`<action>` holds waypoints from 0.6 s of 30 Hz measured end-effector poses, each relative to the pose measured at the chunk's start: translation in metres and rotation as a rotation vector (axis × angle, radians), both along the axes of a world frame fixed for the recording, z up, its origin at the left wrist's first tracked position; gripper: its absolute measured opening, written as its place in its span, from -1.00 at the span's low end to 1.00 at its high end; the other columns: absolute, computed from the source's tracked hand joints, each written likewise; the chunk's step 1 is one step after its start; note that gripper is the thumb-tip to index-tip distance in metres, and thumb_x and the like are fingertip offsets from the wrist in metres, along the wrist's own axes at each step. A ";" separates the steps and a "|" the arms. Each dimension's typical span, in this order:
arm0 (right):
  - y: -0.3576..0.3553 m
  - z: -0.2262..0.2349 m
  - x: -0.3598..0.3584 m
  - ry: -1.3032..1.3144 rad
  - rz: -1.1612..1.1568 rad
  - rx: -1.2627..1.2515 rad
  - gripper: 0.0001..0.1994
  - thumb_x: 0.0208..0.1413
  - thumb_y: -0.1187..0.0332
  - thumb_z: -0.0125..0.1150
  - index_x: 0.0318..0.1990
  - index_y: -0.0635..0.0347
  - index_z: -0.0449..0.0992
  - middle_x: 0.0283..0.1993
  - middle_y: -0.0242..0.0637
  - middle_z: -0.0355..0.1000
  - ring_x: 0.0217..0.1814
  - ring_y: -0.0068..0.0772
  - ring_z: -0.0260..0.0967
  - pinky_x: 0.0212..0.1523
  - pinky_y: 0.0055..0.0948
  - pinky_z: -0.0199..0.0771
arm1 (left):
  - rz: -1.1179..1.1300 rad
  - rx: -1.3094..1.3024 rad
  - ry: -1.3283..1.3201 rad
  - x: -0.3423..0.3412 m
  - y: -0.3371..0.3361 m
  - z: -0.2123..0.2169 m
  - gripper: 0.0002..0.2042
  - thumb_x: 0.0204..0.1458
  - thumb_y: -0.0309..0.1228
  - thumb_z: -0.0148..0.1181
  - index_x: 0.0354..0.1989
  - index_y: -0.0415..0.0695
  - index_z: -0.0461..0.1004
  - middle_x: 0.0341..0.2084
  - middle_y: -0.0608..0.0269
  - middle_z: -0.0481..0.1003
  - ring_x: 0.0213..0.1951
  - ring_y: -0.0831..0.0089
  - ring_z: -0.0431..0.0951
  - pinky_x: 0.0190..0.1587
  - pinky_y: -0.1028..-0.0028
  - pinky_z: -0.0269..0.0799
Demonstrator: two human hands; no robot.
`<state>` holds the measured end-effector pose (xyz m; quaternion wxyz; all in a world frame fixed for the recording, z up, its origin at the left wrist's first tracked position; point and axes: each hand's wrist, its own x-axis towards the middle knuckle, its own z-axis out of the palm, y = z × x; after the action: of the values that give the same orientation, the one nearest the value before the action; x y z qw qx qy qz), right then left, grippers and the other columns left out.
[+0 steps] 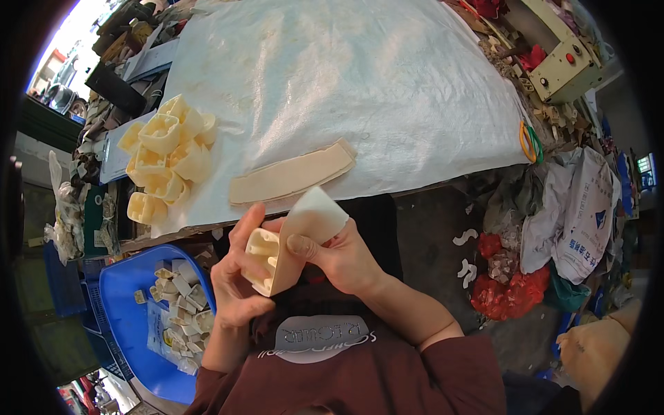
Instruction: The person assembles small beige plastic components by hand, inserting a flat piece into a hollow housing and placing the finished units on a white sheet. A coworker also handles similar parts across the table, arranging them in rows.
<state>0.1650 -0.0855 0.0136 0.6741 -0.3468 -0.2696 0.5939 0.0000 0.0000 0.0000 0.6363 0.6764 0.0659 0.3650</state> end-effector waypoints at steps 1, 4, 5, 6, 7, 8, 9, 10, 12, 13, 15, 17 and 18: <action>0.000 0.000 -0.002 -0.026 -0.043 0.019 -0.67 0.10 0.36 0.22 0.00 0.32 0.45 -0.11 -0.23 0.49 -0.09 -0.50 0.43 -0.07 -0.49 0.47 | 0.076 -0.094 -0.015 0.006 -0.008 0.012 -0.64 -0.29 -0.45 0.44 -0.28 -0.02 0.44 0.22 0.06 0.03 0.18 0.28 0.16 0.16 0.28 0.07; 0.001 0.004 -0.004 -0.178 -0.156 0.028 -0.67 0.07 0.32 0.27 -0.05 0.33 0.47 -0.14 -0.24 0.49 -0.12 -0.52 0.43 -0.11 -0.51 0.46 | 0.285 -0.128 0.090 0.010 -0.019 0.013 -0.65 -0.32 -0.55 0.43 -0.33 -0.09 0.40 0.01 0.09 0.25 0.02 0.36 0.30 0.01 0.39 0.28; 0.000 0.005 -0.004 -0.240 -0.191 0.024 -0.67 0.06 0.31 0.28 -0.07 0.33 0.48 -0.14 -0.25 0.49 -0.14 -0.54 0.43 -0.12 -0.52 0.46 | 0.351 -0.098 0.153 0.010 -0.021 0.013 -0.64 -0.33 -0.58 0.42 -0.34 -0.11 0.39 -0.05 0.10 0.27 -0.02 0.38 0.32 -0.02 0.42 0.31; 0.000 0.004 -0.001 -0.190 -0.167 0.023 -0.67 0.05 0.30 0.29 -0.09 0.33 0.49 -0.15 -0.26 0.50 -0.16 -0.55 0.43 -0.15 -0.53 0.46 | 0.345 -0.154 0.101 0.012 -0.022 0.014 -0.63 -0.34 -0.61 0.42 -0.32 -0.14 0.39 -0.10 0.11 0.27 -0.05 0.38 0.33 -0.05 0.45 0.33; 0.001 0.001 0.004 -0.138 -0.143 0.022 -0.68 0.04 0.29 0.30 -0.11 0.33 0.49 -0.16 -0.27 0.50 -0.18 -0.56 0.42 -0.17 -0.54 0.46 | 0.311 -0.153 0.096 0.010 -0.021 0.016 -0.62 -0.34 -0.61 0.42 -0.32 -0.14 0.39 -0.10 0.11 0.27 -0.06 0.38 0.34 -0.06 0.45 0.33; 0.002 0.000 0.007 -0.087 -0.119 0.021 -0.68 0.04 0.28 0.31 -0.14 0.33 0.50 -0.17 -0.27 0.50 -0.19 -0.58 0.42 -0.19 -0.54 0.45 | 0.275 -0.153 0.092 0.007 -0.019 0.019 -0.62 -0.34 -0.61 0.42 -0.32 -0.13 0.40 -0.09 0.11 0.27 -0.07 0.38 0.35 -0.06 0.44 0.34; 0.002 0.000 0.009 -0.106 -0.103 0.027 -0.69 0.03 0.27 0.31 -0.16 0.32 0.51 -0.20 -0.29 0.50 -0.21 -0.59 0.41 -0.21 -0.55 0.44 | 0.235 -0.155 0.087 0.004 -0.017 0.020 -0.62 -0.34 -0.60 0.42 -0.31 -0.13 0.40 -0.09 0.10 0.27 -0.07 0.38 0.35 -0.07 0.43 0.34; 0.002 0.001 0.010 -0.125 -0.087 0.033 -0.70 0.03 0.27 0.31 -0.18 0.32 0.51 -0.22 -0.31 0.50 -0.23 -0.60 0.41 -0.23 -0.56 0.43 | 0.204 -0.131 0.070 0.002 -0.013 0.019 -0.64 -0.36 -0.59 0.43 -0.34 -0.14 0.42 -0.10 0.08 0.30 -0.10 0.36 0.37 -0.08 0.42 0.35; 0.002 0.005 0.008 -0.135 -0.081 0.017 -0.71 0.03 0.25 0.31 -0.21 0.30 0.52 -0.28 -0.36 0.50 -0.26 -0.62 0.39 -0.26 -0.57 0.42 | 0.149 -0.126 0.073 -0.002 -0.007 0.017 -0.66 -0.37 -0.58 0.44 -0.37 -0.14 0.43 -0.10 0.06 0.32 -0.09 0.36 0.38 -0.07 0.41 0.35; 0.003 0.009 0.004 -0.126 -0.089 -0.005 -0.72 0.03 0.25 0.31 -0.22 0.29 0.52 -0.31 -0.38 0.49 -0.27 -0.62 0.39 -0.27 -0.57 0.42 | 0.122 -0.123 0.074 -0.003 -0.005 0.017 -0.66 -0.38 -0.57 0.45 -0.38 -0.14 0.44 -0.11 0.05 0.33 -0.09 0.36 0.38 -0.07 0.40 0.35; 0.003 0.009 0.004 -0.110 -0.054 -0.035 -0.70 0.02 0.22 0.32 -0.23 0.30 0.51 -0.31 -0.34 0.47 -0.25 -0.57 0.39 -0.24 -0.54 0.41 | 0.073 -0.197 0.060 -0.004 -0.004 0.019 -0.68 -0.37 -0.57 0.44 -0.39 -0.15 0.47 -0.10 0.03 0.35 -0.07 0.34 0.40 -0.05 0.38 0.35; 0.000 -0.001 0.009 -0.097 0.035 -0.049 -0.64 -0.02 0.18 0.35 -0.24 0.32 0.49 -0.27 -0.24 0.45 -0.21 -0.46 0.40 -0.18 -0.47 0.39 | 0.045 -0.179 0.071 -0.005 -0.001 0.018 -0.69 -0.36 -0.58 0.43 -0.39 -0.16 0.48 -0.10 0.03 0.35 -0.06 0.33 0.40 -0.04 0.38 0.35; 0.000 -0.004 0.010 -0.104 0.029 -0.037 -0.67 -0.01 0.21 0.34 -0.24 0.31 0.50 -0.29 -0.29 0.46 -0.23 -0.52 0.39 -0.20 -0.50 0.40 | 0.030 -0.161 0.070 -0.006 -0.001 0.016 -0.66 -0.36 -0.58 0.44 -0.33 -0.16 0.47 -0.07 0.02 0.34 -0.04 0.30 0.39 -0.02 0.37 0.35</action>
<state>0.1746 -0.0854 0.0093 0.6439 -0.3857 -0.2983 0.5896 -0.0058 -0.0005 0.0157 0.6802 0.6345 0.1277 0.3441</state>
